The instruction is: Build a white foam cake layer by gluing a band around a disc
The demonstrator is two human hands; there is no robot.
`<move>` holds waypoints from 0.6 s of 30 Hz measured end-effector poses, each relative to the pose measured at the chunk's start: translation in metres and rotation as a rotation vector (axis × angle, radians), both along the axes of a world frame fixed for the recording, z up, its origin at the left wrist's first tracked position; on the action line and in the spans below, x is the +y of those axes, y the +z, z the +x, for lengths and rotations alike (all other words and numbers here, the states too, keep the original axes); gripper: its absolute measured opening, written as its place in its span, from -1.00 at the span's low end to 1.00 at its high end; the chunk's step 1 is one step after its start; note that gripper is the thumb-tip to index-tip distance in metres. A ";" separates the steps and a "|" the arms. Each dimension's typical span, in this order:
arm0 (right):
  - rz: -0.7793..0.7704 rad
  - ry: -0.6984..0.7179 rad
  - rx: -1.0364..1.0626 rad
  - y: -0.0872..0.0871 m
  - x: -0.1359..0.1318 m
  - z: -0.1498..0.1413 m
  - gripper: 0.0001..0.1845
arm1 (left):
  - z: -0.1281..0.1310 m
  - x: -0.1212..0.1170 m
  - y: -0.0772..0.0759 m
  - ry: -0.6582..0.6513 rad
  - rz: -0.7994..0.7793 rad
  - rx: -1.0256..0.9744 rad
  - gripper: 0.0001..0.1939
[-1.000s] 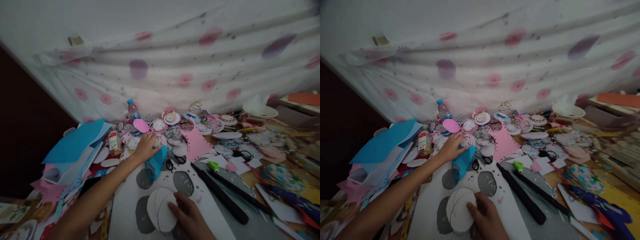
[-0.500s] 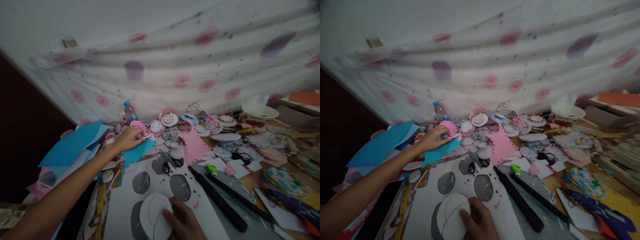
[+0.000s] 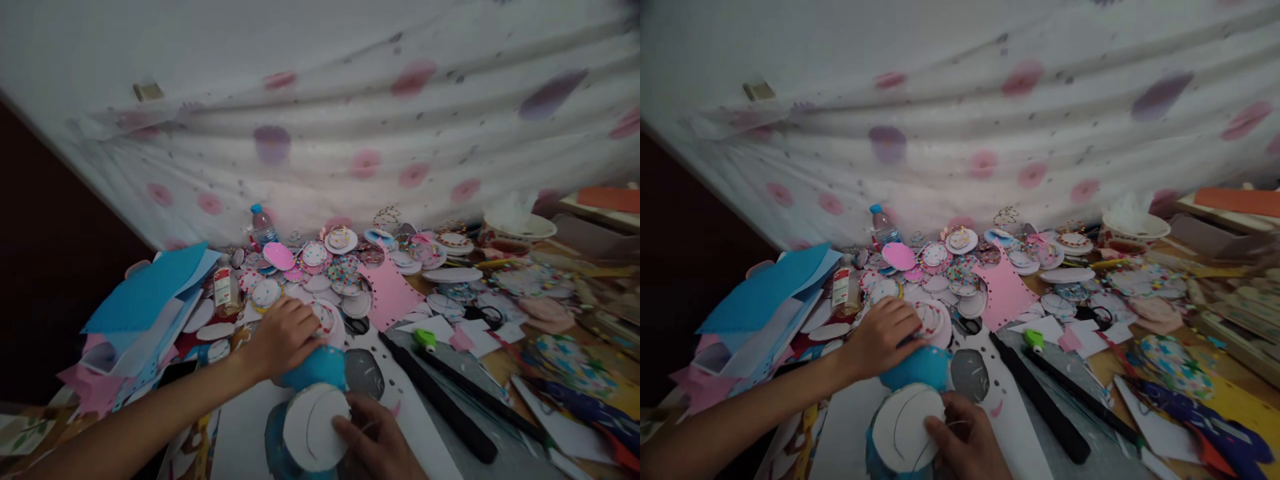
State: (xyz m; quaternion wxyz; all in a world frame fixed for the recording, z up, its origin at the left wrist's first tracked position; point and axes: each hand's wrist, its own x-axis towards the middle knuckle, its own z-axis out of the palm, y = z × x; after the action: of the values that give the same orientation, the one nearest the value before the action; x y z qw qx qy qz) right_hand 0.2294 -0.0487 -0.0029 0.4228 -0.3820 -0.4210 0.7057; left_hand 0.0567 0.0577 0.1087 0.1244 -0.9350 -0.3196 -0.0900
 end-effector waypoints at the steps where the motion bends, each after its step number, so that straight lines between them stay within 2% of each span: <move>1: 0.018 0.020 -0.001 0.001 0.000 0.000 -0.51 | -0.004 0.007 0.003 0.052 -0.004 -0.022 -0.73; 3: 0.029 0.058 -0.011 0.001 -0.002 -0.002 -0.51 | -0.013 0.026 0.009 0.152 -0.028 -0.064 -0.72; 6: -0.034 0.058 -0.047 -0.006 -0.009 -0.008 -0.46 | -0.020 0.057 0.012 0.195 -0.059 -0.071 -0.73; 10: -0.097 -0.007 -0.134 -0.015 -0.016 -0.013 -0.49 | -0.017 0.090 -0.006 0.178 -0.084 -0.023 -0.80; 14: -0.061 0.065 -0.138 -0.017 -0.011 -0.010 -0.49 | -0.013 0.107 -0.028 0.142 -0.163 0.020 -0.85; 16: -0.045 0.099 -0.141 -0.018 -0.007 -0.009 -0.47 | -0.013 0.110 -0.031 0.154 -0.175 0.010 -0.83; 18: -0.044 0.097 -0.132 -0.018 -0.006 -0.009 -0.45 | -0.015 0.112 -0.027 0.195 -0.161 -0.023 -0.82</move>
State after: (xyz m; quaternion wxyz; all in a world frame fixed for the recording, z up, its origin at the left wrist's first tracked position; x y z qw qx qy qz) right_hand 0.2199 -0.0549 -0.0214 0.3512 -0.4160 -0.4503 0.7077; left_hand 0.0420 0.1696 0.0815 0.0536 -0.9054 -0.4165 -0.0623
